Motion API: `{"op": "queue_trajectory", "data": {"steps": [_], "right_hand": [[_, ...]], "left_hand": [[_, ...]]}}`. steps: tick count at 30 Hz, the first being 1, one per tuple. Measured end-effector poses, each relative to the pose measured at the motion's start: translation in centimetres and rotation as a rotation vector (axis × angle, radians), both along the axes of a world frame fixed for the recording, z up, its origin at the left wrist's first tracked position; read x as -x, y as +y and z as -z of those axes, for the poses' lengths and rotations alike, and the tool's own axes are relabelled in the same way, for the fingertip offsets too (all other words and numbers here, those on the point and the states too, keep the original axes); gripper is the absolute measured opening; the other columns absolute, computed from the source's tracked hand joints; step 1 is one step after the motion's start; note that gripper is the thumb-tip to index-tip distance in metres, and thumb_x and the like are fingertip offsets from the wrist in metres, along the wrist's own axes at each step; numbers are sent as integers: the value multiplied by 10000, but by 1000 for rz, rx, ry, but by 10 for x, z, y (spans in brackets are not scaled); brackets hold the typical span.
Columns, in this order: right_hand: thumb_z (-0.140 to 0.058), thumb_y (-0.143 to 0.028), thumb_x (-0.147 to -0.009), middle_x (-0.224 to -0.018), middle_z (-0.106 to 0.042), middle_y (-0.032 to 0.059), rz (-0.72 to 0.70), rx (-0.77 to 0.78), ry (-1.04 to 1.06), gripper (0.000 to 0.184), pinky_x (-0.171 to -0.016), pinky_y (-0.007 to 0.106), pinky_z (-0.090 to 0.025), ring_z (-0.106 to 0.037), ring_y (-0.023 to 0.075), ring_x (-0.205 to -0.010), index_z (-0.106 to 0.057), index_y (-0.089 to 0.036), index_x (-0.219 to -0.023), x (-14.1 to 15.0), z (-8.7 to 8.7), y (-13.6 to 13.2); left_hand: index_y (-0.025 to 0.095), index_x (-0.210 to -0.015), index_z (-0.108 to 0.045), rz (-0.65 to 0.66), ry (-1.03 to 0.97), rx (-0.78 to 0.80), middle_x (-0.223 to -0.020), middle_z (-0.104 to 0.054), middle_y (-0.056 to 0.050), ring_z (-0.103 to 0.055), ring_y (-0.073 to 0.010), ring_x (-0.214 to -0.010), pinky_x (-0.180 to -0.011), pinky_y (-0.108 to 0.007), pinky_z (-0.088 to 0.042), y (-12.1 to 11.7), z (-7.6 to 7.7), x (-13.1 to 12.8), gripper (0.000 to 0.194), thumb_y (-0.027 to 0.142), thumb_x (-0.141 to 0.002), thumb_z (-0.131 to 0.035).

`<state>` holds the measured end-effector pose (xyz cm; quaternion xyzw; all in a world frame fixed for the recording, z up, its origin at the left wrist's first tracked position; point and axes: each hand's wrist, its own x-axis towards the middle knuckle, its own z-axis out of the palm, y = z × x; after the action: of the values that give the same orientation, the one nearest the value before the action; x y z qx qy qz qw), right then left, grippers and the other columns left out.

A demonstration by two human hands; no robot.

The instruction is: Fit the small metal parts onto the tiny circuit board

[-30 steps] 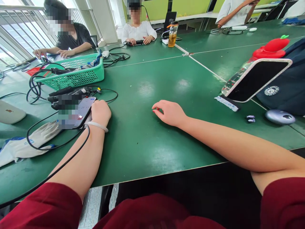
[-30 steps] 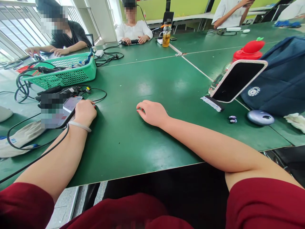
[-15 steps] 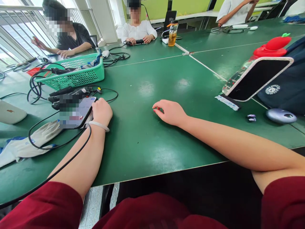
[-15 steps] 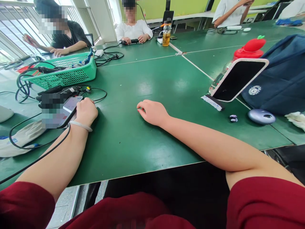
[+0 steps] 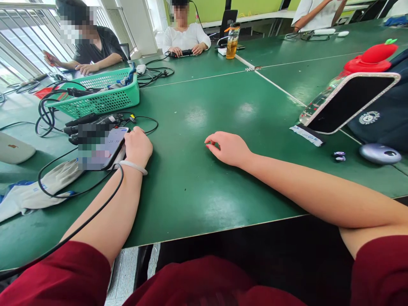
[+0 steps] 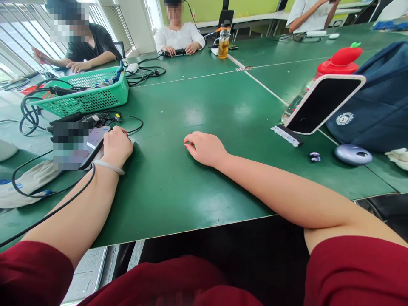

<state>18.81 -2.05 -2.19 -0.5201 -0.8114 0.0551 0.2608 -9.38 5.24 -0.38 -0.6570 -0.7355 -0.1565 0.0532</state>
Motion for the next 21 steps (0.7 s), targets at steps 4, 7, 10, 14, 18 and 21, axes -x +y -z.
{"op": "queue_trajectory", "data": {"steps": [4,7,10,14,18,21], "right_hand": [[-498,-272,-898,-894,-665,23,-6,7,8,190,-631,273,-367,-564,145,-740,-659,-208,-975,0,1,1],[-499,-272,-896,-885,-664,21,-11,19,16,187,-631,273,-367,-560,144,-731,-659,-208,-967,0,1,1],[-505,-270,-891,-879,-663,19,-12,32,27,179,-634,272,-369,-556,142,-723,-659,-209,-960,0,0,1],[-511,-265,-886,-883,-665,20,-21,45,41,174,-652,276,-377,-558,143,-723,-657,-208,-962,0,1,2],[-526,-265,-876,-874,-667,22,-19,60,48,179,-674,285,-388,-559,151,-733,-656,-205,-982,-1,2,4],[-529,-272,-873,-870,-667,24,-12,77,58,183,-675,289,-392,-558,153,-733,-657,-203,-985,-2,2,5]], "left_hand": [[100,-1150,-506,-17,-171,51,-1033,-614,-222,-569,-361,-1056,-952,-520,-407,2,6,6,369,120,-789,-433],[118,-1154,-476,-14,-231,89,-994,-617,-218,-583,-372,-1013,-913,-529,-415,3,9,8,359,145,-797,-448],[134,-1124,-474,34,-243,103,-980,-624,-213,-595,-365,-977,-877,-517,-431,-1,10,-3,305,173,-825,-428],[169,-1072,-487,239,-287,129,-988,-644,-173,-609,-309,-957,-873,-472,-454,-23,8,-39,227,212,-880,-373],[207,-1084,-468,554,-407,140,-1081,-649,-106,-615,-231,-979,-909,-411,-460,-51,1,-72,215,224,-909,-343],[203,-1085,-473,519,-342,86,-1083,-642,-118,-610,-248,-989,-915,-435,-456,-56,-3,-73,230,211,-902,-334]]}}
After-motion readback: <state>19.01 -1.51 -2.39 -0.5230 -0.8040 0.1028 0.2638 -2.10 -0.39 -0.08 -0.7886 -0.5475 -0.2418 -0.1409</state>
